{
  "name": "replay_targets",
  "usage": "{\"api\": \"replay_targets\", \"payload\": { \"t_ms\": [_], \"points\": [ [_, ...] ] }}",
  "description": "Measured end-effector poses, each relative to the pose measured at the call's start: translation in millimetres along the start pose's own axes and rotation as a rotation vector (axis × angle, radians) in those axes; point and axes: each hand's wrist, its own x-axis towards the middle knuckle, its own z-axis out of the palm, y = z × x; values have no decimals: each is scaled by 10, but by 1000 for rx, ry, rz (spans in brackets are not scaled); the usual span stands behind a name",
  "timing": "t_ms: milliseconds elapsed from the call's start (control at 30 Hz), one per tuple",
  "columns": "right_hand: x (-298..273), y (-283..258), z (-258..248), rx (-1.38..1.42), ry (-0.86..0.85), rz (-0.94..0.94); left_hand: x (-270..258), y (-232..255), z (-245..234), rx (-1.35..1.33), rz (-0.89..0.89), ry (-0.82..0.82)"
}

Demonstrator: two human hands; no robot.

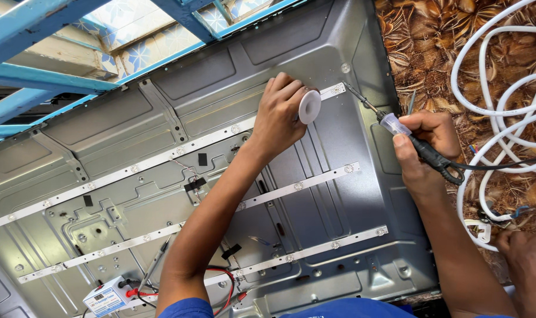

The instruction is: The person uses a soldering iron to work on the back panel of a television, applying heat to a specific point while holding a small white object. They then use a multimeter with red and black probes to test connections on the LED backlight strips and a power supply unit attached to the back of the TV.

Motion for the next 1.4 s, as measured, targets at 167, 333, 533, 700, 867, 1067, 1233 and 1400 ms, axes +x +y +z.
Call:
{"api": "replay_targets", "payload": {
  "t_ms": [167, 333, 533, 700, 867, 1067, 1233, 1400],
  "points": [
    [21, -31, 4, -9, -29, -6, -21, -39, 34, 37, 35, -35],
    [27, -7, -1, -35, -58, -26, 7, -59, 69, 117, 89, -42],
    [44, 34, -18, -83, -109, -72, 59, -93, 133, 265, 20, -263],
    [67, 65, -23, -54, -135, -109, 35, -91, 171, 270, 47, -166],
    [78, 100, -25, -53, -160, -125, 40, -68, 202, 309, 33, -196],
    [89, 93, -25, -40, -171, -130, 58, -59, 226, 340, 13, -230],
    [86, 114, -12, -66, -151, -153, 60, -46, 242, 347, 6, -217],
    [120, 66, -5, -52, -245, -235, 73, -21, 264, 414, 1, -230]
  ]
}}
